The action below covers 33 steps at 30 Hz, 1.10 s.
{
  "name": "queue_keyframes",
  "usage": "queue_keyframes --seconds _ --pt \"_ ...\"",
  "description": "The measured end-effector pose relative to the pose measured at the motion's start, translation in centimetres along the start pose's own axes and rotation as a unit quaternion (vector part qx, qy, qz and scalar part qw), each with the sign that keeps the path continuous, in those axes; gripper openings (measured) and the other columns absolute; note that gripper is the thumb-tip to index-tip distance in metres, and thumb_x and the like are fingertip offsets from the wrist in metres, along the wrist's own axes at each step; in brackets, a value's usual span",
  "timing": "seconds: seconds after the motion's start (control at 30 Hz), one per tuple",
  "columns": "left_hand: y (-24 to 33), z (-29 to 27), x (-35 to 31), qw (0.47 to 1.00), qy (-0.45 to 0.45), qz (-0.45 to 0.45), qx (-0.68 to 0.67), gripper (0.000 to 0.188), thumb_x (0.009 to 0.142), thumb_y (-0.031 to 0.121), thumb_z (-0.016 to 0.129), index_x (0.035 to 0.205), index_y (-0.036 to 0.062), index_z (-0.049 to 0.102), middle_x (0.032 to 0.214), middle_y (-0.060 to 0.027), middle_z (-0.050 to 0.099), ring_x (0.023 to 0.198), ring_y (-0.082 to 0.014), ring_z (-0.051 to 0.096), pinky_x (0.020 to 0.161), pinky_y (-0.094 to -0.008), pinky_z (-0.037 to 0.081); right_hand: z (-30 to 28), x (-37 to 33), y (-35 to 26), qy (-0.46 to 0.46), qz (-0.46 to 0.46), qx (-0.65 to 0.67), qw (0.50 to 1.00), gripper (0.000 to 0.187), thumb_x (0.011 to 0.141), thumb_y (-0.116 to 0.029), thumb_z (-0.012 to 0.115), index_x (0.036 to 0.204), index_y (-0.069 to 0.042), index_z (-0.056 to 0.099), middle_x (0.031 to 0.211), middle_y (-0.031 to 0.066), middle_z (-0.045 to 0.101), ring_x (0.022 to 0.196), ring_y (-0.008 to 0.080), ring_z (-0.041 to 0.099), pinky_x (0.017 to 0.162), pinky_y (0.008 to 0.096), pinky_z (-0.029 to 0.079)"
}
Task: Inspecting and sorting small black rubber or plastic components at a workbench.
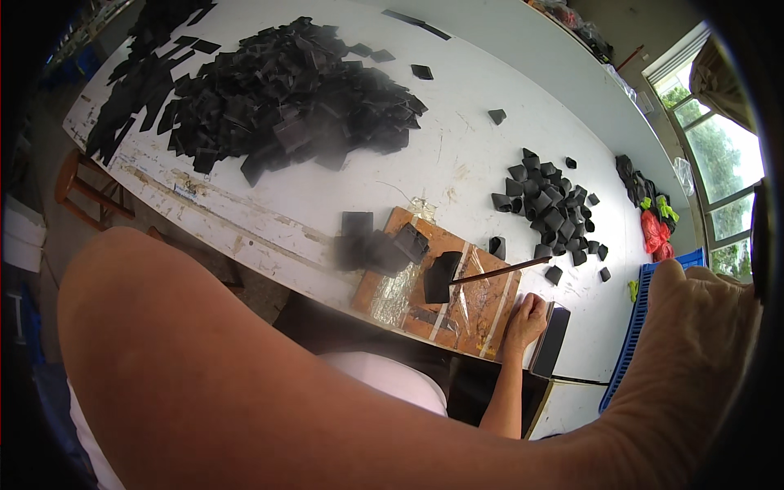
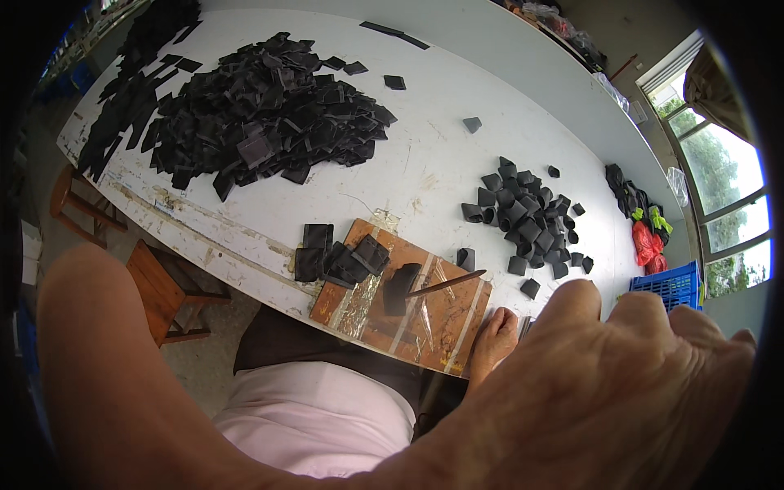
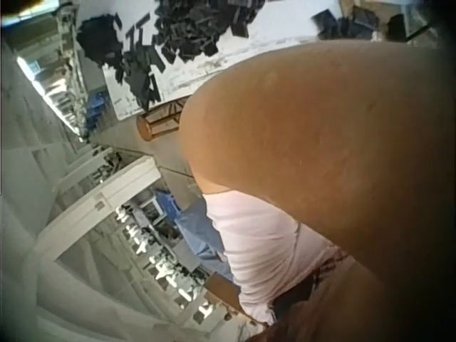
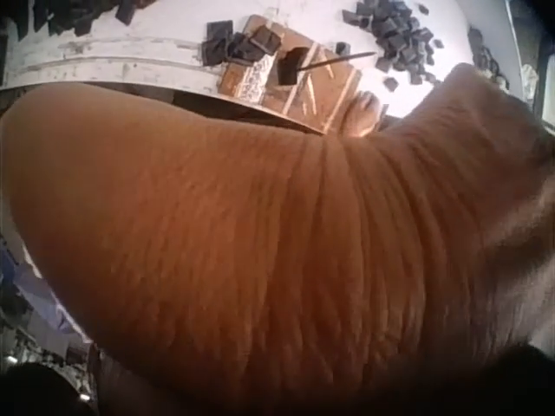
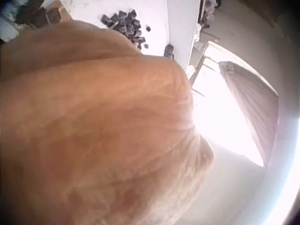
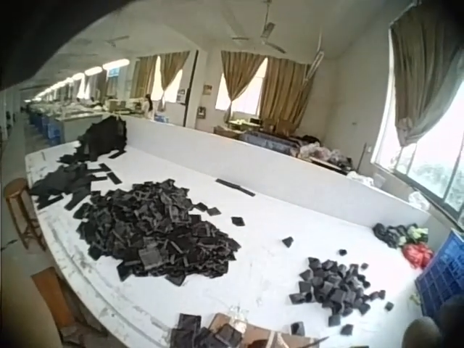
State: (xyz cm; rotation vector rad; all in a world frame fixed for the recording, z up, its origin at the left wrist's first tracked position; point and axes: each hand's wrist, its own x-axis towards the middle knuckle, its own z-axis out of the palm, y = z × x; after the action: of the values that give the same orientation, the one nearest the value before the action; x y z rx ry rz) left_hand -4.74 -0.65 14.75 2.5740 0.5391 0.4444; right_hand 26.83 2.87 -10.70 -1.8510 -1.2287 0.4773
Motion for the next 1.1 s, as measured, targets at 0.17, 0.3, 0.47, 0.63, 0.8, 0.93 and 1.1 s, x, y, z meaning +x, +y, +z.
queue_keyframes --seconds 0.17,0.3,0.47,0.63,0.8,0.93,1.1 --pt "0.1 -0.2 -1.4 1.0 -0.015 -0.02 0.015 0.019 0.078 0.0 0.062 0.097 -0.0015 0.057 0.082 -0.0098 0.061 0.073 -0.0151 0.059 0.062 -0.0259 0.047 1.2 -0.6 -0.3 0.055 -0.063 -0.03 0.996 0.029 0.089 -0.023 0.05 0.083 0.004 0.058 0.074 0.0183 0.06 0.066 0.0298 0.056 0.06 0.0376 0.045" --pt "-0.4 -0.2 -3.6 0.998 -0.012 -0.064 0.018 0.021 0.078 0.0 0.062 0.098 -0.0015 0.057 0.083 -0.0104 0.061 0.073 -0.0162 0.059 0.063 -0.0268 0.047 2.2 -0.9 -0.1 0.094 -0.107 -0.053 0.988 0.03 0.089 -0.023 0.048 0.081 0.005 0.057 0.074 0.0205 0.059 0.066 0.0326 0.055 0.061 0.04 0.044" --pt "-1.3 0.1 -7.6 0.99 -0.011 -0.138 0.005 0.023 0.077 0.0 0.062 0.1 -0.0015 0.056 0.084 -0.0111 0.061 0.073 -0.0176 0.059 0.063 -0.028 0.047 2.7 -0.1 1.3 0.125 -0.132 -0.069 0.981 0.033 0.09 -0.022 0.046 0.078 0.006 0.056 0.074 0.0233 0.058 0.067 0.0361 0.054 0.063 0.043 0.043" --pt "-1.5 0.1 -9.1 0.987 -0.018 -0.161 0.002 0.026 0.077 0.0 0.062 0.101 -0.0014 0.055 0.085 -0.0118 0.06 0.074 -0.019 0.06 0.064 -0.0291 0.047 2.4 0.4 1.7 0.11 -0.146 -0.181 0.966 0.028 0.091 -0.024 0.051 0.087 0.002 0.062 0.069 0.0155 0.061 0.059 0.025 0.056 0.057 0.0362 0.045" --pt "-1.5 0.4 -7.7 0.989 -0.029 -0.144 0.011 0.028 0.076 -0.001 0.062 0.103 -0.0014 0.054 0.086 -0.0125 0.06 0.074 -0.0204 0.06 0.064 -0.0303 0.048 2.4 0.0 1.0 0.092 -0.083 -0.104 0.987 0.032 0.089 -0.022 0.043 0.074 0.004 0.053 0.072 0.0186 0.054 0.065 0.0289 0.051 0.063 0.0397 0.042" --pt "-1.2 0.6 -6.1 0.992 -0.035 -0.12 0.019 0.03 0.075 -0.001 0.062 0.104 -0.0014 0.054 0.087 -0.0131 0.06 0.074 -0.0216 0.06 0.065 -0.0312 0.048 2.4 0.2 1.2 0.103 -0.094 -0.175 0.975 0.028 0.092 -0.025 0.05 0.088 0.0 0.063 0.067 0.0144 0.061 0.057 0.0252 0.057 0.055 0.0365 0.044" --pt "-0.4 1.0 -3.6 0.995 -0.031 -0.093 0.035 0.032 0.075 -0.001 0.062 0.106 -0.0014 0.053 0.088 -0.0138 0.06 0.075 -0.023 0.06 0.065 -0.0324 0.048 2.3 0.8 2.5 0.114 -0.107 -0.173 0.972 0.026 0.091 -0.023 0.052 0.086 0.0 0.062 0.07 0.018 0.062 0.061 0.0312 0.059 0.057 0.0393 0.045"
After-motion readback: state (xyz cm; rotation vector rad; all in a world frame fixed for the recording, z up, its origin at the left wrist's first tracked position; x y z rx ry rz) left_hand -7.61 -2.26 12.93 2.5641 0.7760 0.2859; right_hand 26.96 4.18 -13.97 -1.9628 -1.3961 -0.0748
